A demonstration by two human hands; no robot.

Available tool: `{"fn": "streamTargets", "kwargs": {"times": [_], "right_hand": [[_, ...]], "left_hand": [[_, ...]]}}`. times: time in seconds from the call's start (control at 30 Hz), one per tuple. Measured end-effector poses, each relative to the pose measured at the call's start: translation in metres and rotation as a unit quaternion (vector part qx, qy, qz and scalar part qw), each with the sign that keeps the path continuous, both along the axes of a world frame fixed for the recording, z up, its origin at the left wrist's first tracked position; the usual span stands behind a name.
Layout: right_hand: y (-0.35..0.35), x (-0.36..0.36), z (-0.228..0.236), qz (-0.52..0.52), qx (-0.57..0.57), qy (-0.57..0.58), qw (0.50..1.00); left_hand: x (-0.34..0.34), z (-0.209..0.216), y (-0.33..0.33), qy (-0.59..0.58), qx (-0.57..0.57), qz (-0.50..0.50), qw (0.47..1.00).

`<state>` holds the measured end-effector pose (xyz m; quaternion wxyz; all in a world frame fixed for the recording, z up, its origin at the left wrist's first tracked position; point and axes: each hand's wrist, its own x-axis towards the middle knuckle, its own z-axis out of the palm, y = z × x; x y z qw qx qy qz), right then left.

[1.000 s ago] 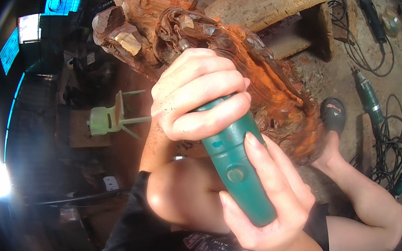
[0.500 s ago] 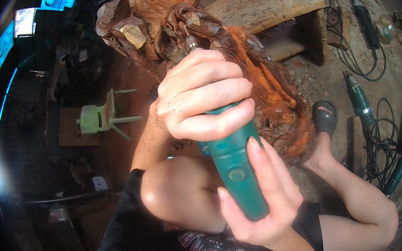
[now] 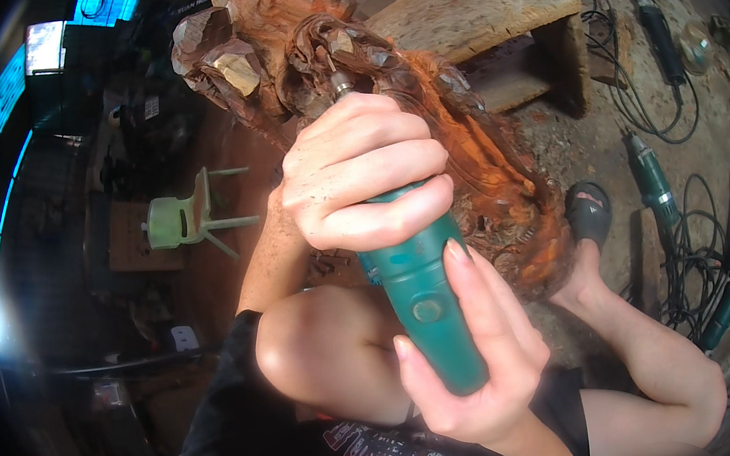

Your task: The person uses a green rotary carving tool to shape a large piece of reddish-brown wood. They hold the tool with both hands and move it along the wood's surface, removing material and creating carved details.

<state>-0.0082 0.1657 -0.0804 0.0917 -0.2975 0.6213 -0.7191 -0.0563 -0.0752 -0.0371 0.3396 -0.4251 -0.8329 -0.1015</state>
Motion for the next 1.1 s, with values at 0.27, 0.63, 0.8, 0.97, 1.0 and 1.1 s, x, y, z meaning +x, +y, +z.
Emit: {"fn": "streamTargets", "kwargs": {"times": [0.27,0.63,0.8,0.97,1.0,1.1], "right_hand": [[-0.003,-0.003,0.005,0.005,-0.016,0.007,1.0],[0.0,-0.006,0.01,0.025,0.0,-0.012,1.0],[-0.002,-0.006,0.009,0.018,-0.008,-0.003,1.0],[-0.003,-0.006,0.013,0.003,-0.017,-0.028,0.999],[-0.004,-0.006,0.013,-0.005,-0.02,-0.027,0.999],[-0.009,-0.006,0.006,-0.014,-0.033,-0.014,0.999]], "left_hand": [[0.004,0.009,0.0,-0.004,-0.006,0.019,1.0],[0.005,0.006,-0.001,-0.013,0.001,0.024,1.0],[0.003,0.008,-0.001,-0.011,-0.007,0.021,1.0],[0.001,0.005,-0.004,-0.009,-0.002,0.011,1.0],[0.001,0.005,-0.005,-0.002,-0.004,0.01,1.0],[-0.003,0.006,-0.007,0.009,-0.011,0.011,1.0]]}}
